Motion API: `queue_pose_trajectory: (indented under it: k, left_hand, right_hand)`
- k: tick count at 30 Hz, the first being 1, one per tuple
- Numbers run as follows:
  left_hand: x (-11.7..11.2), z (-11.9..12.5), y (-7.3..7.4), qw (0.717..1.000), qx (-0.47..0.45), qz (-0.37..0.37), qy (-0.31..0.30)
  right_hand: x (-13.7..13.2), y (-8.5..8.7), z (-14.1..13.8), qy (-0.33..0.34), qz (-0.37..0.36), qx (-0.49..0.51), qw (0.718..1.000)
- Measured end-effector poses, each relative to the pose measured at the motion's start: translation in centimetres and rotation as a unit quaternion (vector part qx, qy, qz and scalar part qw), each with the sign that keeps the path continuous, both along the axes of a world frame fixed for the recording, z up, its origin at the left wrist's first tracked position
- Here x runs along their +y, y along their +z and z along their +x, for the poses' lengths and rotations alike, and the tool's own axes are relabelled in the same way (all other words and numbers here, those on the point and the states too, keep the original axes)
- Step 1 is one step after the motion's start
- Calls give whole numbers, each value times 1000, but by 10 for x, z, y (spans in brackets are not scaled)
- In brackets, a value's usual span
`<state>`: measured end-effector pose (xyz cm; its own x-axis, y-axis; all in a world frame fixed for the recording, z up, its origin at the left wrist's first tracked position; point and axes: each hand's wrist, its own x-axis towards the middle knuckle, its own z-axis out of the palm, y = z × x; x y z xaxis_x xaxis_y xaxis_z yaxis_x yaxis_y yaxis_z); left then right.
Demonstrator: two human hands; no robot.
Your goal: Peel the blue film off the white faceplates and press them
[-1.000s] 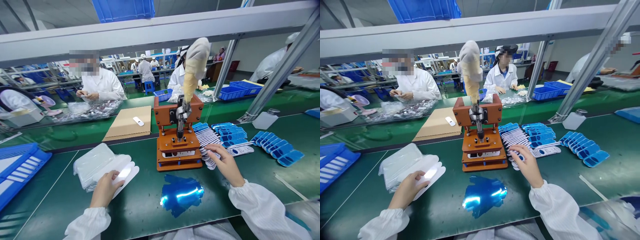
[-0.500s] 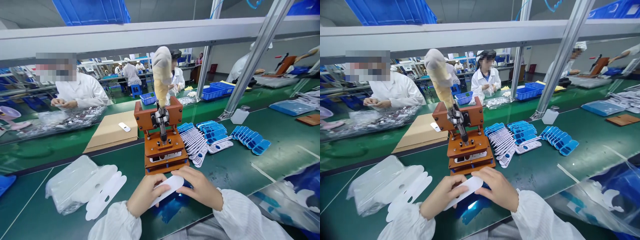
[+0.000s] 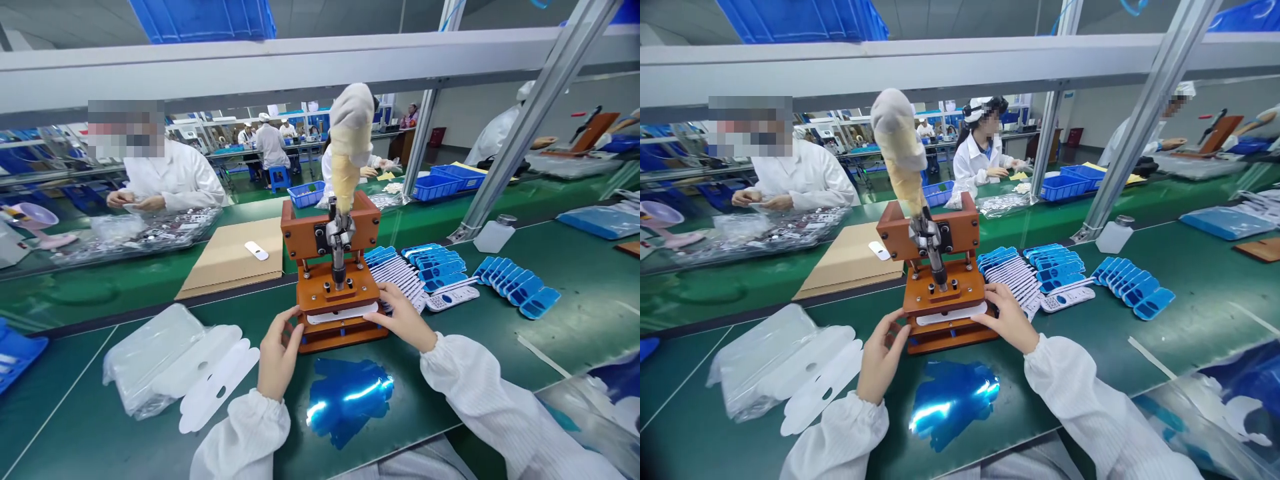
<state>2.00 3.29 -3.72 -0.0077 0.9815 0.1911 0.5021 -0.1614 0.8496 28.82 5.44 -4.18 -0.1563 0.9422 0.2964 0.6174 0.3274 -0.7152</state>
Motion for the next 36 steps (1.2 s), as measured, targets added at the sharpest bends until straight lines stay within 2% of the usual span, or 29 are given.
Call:
queue_pose_trajectory:
  k: [5,12,16,19,21,23,25,27,29,31,32,34,36]
  left_hand:
    - [-1,7,-9,999,-6,33,-18]
    - [-1,7,-13,998,12,60,-23]
    - [-2,6,-16,990,88,103,-28]
    - [-1,5,-19,975,168,147,-20]
    - [-1,4,-20,965,203,166,-16]
    - [0,4,-21,963,211,169,-16]
    - [0,4,-22,968,191,159,-19]
    - [-1,5,-24,978,150,146,-17]
    - [-2,5,-26,985,103,135,-13]
    - [-3,3,-27,990,60,130,-2]
    - [-3,2,-27,991,42,128,7]
    - [-4,0,-26,992,15,122,28]
    - [-3,-2,-26,993,-1,112,44]
  right_hand:
    - [5,4,-5,18,-23,-11,1000]
    - [4,5,-5,10,-40,-19,999]
    - [6,6,-7,10,-45,-13,999]
    - [6,6,-5,11,-46,-8,999]
    - [2,3,-1,6,-17,-17,1000]
    - [-5,-3,4,-4,43,-55,998]
    - [-14,-10,9,-11,99,-110,989]
    - [-19,-15,13,-6,122,-143,982]
    - [-19,-12,15,-17,127,-102,987]
    - [-13,7,11,-61,153,-5,986]
    - [-8,24,6,-87,180,48,979]
    - [0,72,-10,-109,247,125,955]
    - [6,126,-32,-49,295,161,941]
